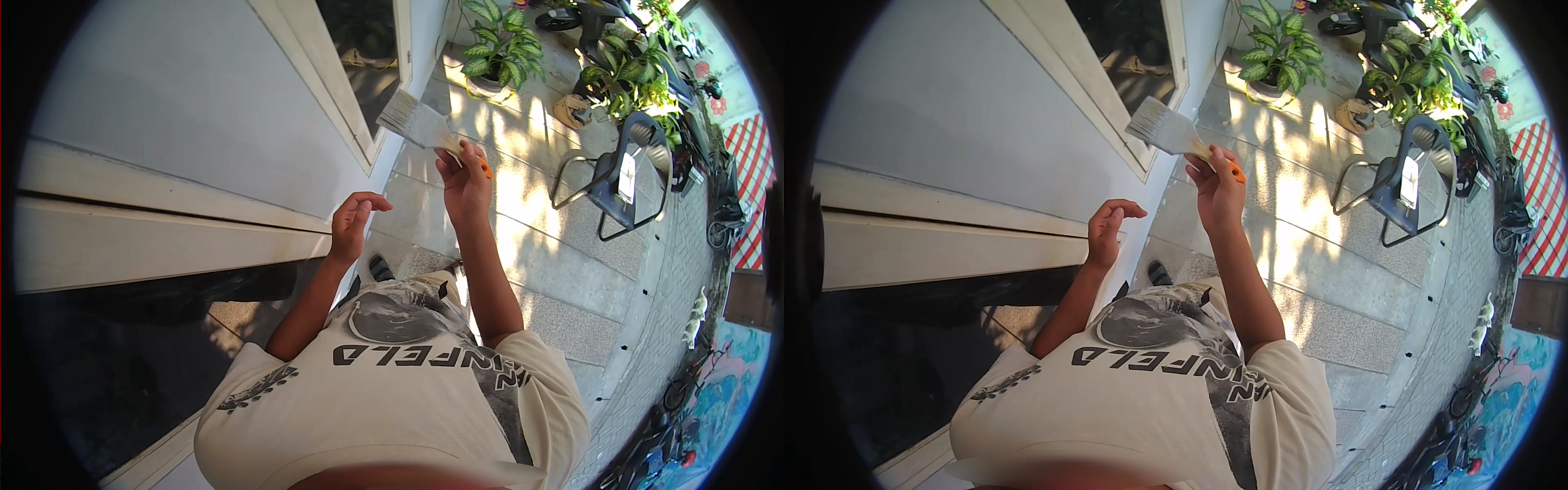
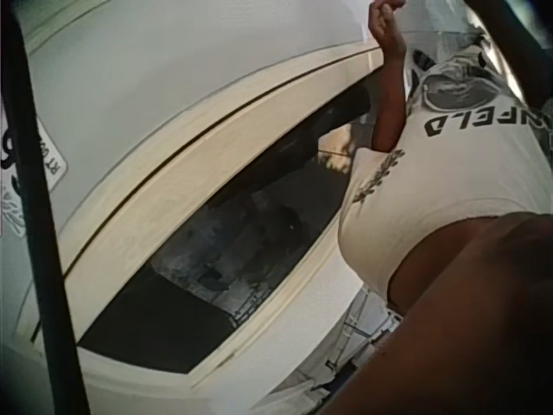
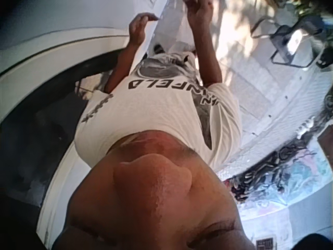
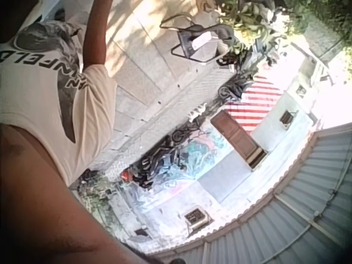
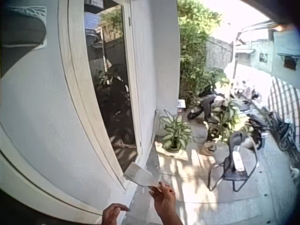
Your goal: The person paints a white door frame with a paint brush, applying white paint from a paint container.
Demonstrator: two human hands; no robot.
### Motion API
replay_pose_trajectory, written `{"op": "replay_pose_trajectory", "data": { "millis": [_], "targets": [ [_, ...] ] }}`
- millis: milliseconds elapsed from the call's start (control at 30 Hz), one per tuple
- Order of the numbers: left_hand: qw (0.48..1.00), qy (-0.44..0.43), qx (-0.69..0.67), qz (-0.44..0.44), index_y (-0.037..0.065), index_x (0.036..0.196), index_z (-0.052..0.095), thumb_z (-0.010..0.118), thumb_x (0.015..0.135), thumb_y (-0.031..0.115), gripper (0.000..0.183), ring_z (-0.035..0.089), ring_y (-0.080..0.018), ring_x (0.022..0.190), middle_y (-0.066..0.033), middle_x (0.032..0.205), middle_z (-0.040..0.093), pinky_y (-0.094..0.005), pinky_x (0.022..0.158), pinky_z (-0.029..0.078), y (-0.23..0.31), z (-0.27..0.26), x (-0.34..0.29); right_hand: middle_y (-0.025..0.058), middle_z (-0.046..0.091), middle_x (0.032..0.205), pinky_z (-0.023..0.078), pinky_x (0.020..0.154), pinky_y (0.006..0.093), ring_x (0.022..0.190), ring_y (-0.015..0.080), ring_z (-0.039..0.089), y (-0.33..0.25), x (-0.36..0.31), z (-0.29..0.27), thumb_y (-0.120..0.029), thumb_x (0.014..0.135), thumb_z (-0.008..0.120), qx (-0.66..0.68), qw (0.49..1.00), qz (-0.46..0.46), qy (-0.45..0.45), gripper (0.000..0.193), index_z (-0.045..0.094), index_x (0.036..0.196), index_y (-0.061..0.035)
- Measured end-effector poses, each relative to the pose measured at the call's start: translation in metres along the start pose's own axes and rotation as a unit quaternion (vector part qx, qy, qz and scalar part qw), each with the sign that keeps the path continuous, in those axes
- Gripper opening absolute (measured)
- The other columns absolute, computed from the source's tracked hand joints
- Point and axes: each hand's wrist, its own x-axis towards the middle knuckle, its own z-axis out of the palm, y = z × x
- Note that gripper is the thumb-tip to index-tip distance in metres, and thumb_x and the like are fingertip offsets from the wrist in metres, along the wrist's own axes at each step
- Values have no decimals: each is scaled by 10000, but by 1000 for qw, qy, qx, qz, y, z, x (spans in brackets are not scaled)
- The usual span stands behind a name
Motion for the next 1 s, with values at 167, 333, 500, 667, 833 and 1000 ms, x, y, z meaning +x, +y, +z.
{"op": "replay_pose_trajectory", "data": {
  "millis": [167, 333, 500, 667, 833, 1000],
  "targets": [
    [998, -56, -9, -10, -23, 1035, 585, 435, 989, 153, 236, 628, -182, 923, -123, 952, 664, -338, 896, 476, -11, 75, 24, 116, 636, 1020, 566, 759, 336, 946, 269, 665, -70, -20, -62, -160, 942, 592, -16, 998, -42, 42, 150, 573, 1049, -57],
    [991, -130, -31, -22, -17, 1033, 588, 444, 985, 149, 224, 626, -179, 921, -117, 951, 665, -339, 893, 477, -26, 154, 44, 76, 616, 1057, 563, 772, 352, 951, 269, 658, -135, -46, -105, -168, 939, 605, -10, 988, -94, 123, 154, 584, 1054, -69],
    [974, -221, -40, -36, -8, 1041, 593, 463, 979, 149, 213, 623, -172, 923, -110, 955, 668, -337, 898, 469, -39, 228, 55, 74, 625, 1032, 559, 783, 354, 967, 281, 664, -191, -75, -154, -146, 926, 625, -8, 974, -156, 162, 154, 585, 1045, -55],
    [940, -327, -69, -65, -11, 1080, 588, 465, 974, 129, 214, 620, -177, 944, -113, 978, 669, -338, 918, 462, -61, 287, 56, 102, 638, 995, 559, 791, 350, 968, 283, 671, -232, -112, -182, -126, 915, 636, -25, 947, -220, 231, 167, 581, 1046, -39],
    [853, -510, -80, -79, 18, 1301, 477, 467, 963, 88, 345, 569, -196, 1075, -146, 1199, 605, -346, 968, 427, -73, 343, 59, 124, 639, 1055, 552, 813, 344, 1002, 281, 660, -256, -144, -211, -122, 926, 596, -48, 914, -278, 290, 191, 566, 1086, -21],
    [768, -634, -40, -81, 92, 1459, 316, 505, 947, 113, 547, 548, -226, 1151, -139, 1435, 430, -379, 997, 404, -65, 395, 69, 139, 633, 1070, 552, 824, 358, 1027, 285, 649, -263, -150, -219, -111, 938, 563, -48, 886, -326, 327, 212, 558, 1117, 1]
  ]
}}
